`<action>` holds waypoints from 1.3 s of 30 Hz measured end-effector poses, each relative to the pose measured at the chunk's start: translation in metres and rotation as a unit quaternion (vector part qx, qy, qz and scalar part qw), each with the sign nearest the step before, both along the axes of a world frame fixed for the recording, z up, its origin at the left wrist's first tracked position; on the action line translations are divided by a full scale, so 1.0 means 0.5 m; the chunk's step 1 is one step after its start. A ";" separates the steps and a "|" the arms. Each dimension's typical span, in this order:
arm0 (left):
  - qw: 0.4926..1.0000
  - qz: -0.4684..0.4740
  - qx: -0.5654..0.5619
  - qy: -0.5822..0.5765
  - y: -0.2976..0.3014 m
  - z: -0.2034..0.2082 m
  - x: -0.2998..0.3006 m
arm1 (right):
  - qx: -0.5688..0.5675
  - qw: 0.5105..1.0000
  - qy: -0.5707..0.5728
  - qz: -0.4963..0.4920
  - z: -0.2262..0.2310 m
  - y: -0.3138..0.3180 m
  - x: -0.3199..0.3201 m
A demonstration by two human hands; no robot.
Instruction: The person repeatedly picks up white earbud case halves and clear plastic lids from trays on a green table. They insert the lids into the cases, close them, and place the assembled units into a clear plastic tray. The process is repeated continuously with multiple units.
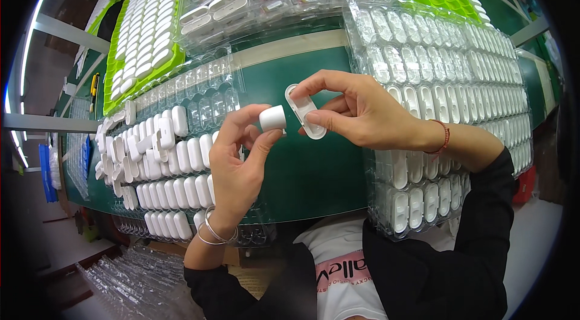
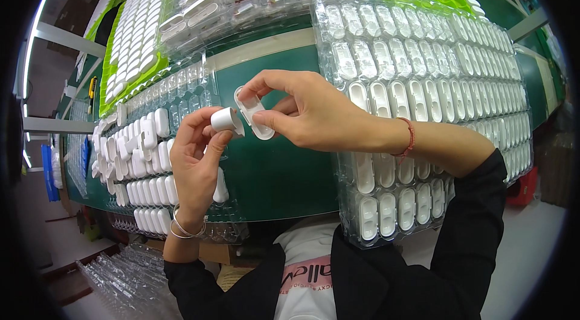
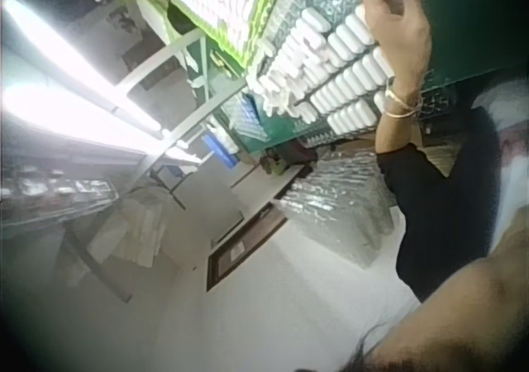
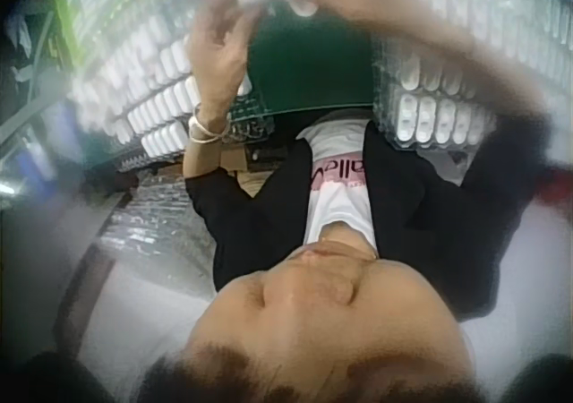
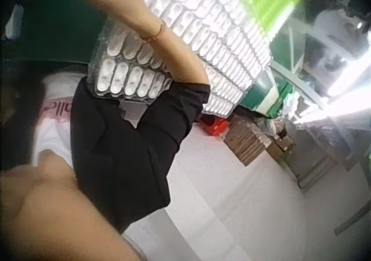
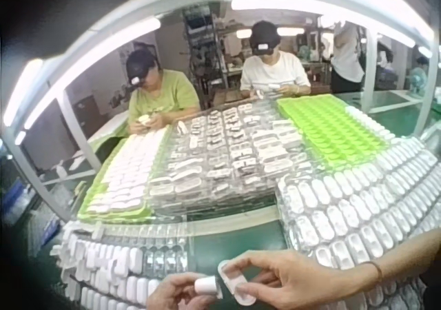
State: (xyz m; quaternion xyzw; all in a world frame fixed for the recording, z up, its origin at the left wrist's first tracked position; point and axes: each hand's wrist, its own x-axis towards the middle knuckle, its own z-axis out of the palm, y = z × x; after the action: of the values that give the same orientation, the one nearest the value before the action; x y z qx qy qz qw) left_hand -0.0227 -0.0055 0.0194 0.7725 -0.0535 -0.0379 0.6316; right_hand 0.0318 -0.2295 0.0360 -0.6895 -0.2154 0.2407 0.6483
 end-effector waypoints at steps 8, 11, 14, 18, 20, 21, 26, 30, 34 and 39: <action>0.951 -0.002 -0.270 0.149 -0.011 -0.009 0.001 | 0.053 0.996 -0.063 -0.030 -0.021 0.006 -0.013; 0.937 -0.024 -0.272 0.218 -0.009 -0.007 -0.001 | 0.040 0.996 -0.075 -0.028 -0.014 0.006 -0.013; 0.941 -0.001 -0.258 0.221 -0.005 -0.002 -0.010 | -0.010 0.995 -0.091 -0.027 -0.002 -0.001 -0.013; 0.956 0.030 -0.239 0.169 -0.007 0.008 -0.017 | -0.035 0.990 -0.131 -0.035 -0.005 0.000 -0.010; 0.951 0.018 -0.254 0.174 -0.008 0.017 -0.017 | -0.047 0.988 -0.146 -0.031 -0.008 0.001 -0.011; 0.953 0.006 -0.252 0.166 -0.008 0.020 -0.019 | -0.054 0.986 -0.154 -0.027 -0.010 0.001 -0.012; 0.956 0.022 -0.249 0.154 -0.015 0.010 -0.023 | -0.020 0.965 -0.258 -0.051 -0.029 0.009 -0.016; 0.957 0.025 -0.241 0.162 -0.023 0.007 -0.025 | -0.047 0.954 -0.292 -0.053 -0.033 0.011 -0.018; 0.952 0.023 -0.265 0.148 -0.035 0.003 -0.028 | -0.070 0.932 -0.347 -0.072 -0.044 0.012 -0.023; 0.954 0.027 -0.262 0.142 -0.044 0.003 -0.030 | -0.090 0.918 -0.378 -0.079 -0.044 0.013 -0.024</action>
State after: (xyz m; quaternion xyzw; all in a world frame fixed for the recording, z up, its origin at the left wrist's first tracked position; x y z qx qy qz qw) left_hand -0.0378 -0.0273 0.0212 0.5678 0.0491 -0.1150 0.8136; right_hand 0.0197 -0.2228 0.0139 -0.7993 -0.3667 -0.0721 0.4707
